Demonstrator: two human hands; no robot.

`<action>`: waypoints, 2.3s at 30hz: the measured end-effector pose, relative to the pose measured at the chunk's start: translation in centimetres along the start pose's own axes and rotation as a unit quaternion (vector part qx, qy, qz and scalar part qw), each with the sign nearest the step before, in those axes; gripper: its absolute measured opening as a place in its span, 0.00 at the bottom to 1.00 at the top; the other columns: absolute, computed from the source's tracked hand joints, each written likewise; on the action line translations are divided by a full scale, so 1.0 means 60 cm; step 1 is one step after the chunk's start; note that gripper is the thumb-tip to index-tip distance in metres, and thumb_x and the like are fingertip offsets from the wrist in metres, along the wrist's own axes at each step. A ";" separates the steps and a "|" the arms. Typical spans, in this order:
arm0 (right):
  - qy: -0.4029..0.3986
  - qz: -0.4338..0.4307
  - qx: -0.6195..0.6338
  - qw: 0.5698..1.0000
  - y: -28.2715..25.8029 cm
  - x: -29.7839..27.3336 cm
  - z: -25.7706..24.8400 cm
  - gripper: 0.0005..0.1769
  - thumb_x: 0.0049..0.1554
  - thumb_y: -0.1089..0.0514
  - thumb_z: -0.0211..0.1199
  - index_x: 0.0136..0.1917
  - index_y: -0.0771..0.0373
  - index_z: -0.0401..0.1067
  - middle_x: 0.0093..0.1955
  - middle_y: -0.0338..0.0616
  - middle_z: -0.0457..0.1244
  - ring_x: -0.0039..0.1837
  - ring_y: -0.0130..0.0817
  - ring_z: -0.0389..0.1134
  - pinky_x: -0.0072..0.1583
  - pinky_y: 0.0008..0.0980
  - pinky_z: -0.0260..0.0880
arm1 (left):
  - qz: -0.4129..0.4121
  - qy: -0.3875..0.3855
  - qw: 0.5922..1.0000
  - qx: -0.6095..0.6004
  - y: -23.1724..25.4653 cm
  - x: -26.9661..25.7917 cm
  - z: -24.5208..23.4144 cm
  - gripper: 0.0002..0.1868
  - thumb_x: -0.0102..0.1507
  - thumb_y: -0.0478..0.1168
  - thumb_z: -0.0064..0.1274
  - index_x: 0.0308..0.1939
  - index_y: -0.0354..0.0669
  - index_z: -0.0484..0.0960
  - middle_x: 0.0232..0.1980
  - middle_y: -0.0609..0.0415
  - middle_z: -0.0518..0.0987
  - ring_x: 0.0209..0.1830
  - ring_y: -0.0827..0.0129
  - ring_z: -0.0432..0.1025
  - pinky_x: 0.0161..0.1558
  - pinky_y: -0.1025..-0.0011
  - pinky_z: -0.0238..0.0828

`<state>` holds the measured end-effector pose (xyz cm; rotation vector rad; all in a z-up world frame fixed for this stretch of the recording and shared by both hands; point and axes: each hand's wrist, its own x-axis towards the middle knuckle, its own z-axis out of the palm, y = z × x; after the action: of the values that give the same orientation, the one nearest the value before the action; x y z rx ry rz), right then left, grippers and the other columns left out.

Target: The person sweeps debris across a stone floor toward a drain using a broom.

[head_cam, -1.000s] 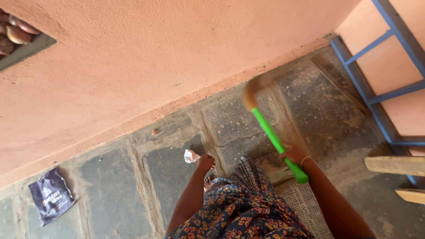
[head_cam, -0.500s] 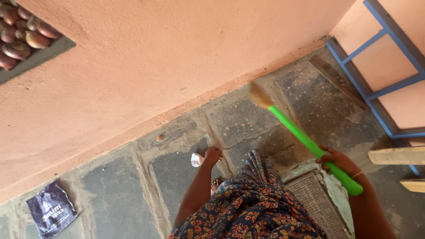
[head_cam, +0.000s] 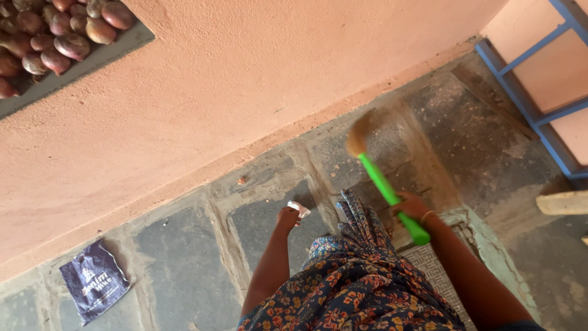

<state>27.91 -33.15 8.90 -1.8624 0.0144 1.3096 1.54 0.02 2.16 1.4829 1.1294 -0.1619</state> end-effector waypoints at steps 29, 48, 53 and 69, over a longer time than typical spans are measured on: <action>0.170 0.053 -0.019 0.984 0.135 -0.157 0.019 0.43 0.46 0.68 0.66 0.76 0.57 0.65 0.41 0.60 0.71 0.33 0.42 0.68 0.37 0.37 0.73 | 0.023 -0.092 0.994 0.051 -0.057 0.016 -0.033 0.14 0.62 0.40 0.55 0.45 0.30 0.83 0.32 0.44 0.85 0.25 0.63 0.80 0.28 0.67 0.79; 0.011 -0.034 -0.011 0.999 0.057 -0.233 0.103 0.48 0.46 0.67 0.65 0.78 0.46 0.59 0.35 0.50 0.71 0.28 0.33 0.66 0.32 0.33 0.71 | 0.027 -0.074 0.996 0.034 -0.077 0.021 -0.056 0.15 0.61 0.38 0.55 0.45 0.27 0.83 0.33 0.43 0.85 0.27 0.63 0.80 0.28 0.67 0.80; 0.057 -0.051 -0.002 0.997 0.047 -0.143 0.062 0.50 0.46 0.67 0.66 0.80 0.47 0.57 0.35 0.54 0.67 0.28 0.36 0.65 0.32 0.35 0.69 | 0.023 -0.068 0.997 0.019 -0.094 0.002 -0.067 0.14 0.61 0.40 0.56 0.42 0.28 0.84 0.31 0.44 0.85 0.24 0.63 0.80 0.26 0.67 0.78; -0.156 -0.015 -0.048 0.986 0.036 -0.241 0.214 0.52 0.44 0.68 0.63 0.80 0.44 0.58 0.34 0.44 0.67 0.28 0.29 0.65 0.31 0.30 0.71 | 0.027 -0.061 0.998 0.019 -0.067 -0.005 -0.071 0.16 0.61 0.39 0.55 0.46 0.28 0.83 0.34 0.43 0.85 0.26 0.63 0.80 0.28 0.68 0.80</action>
<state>10.51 -32.69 17.55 -1.7092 -0.2450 1.5906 -3.50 2.64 0.81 1.5155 0.9931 -0.2341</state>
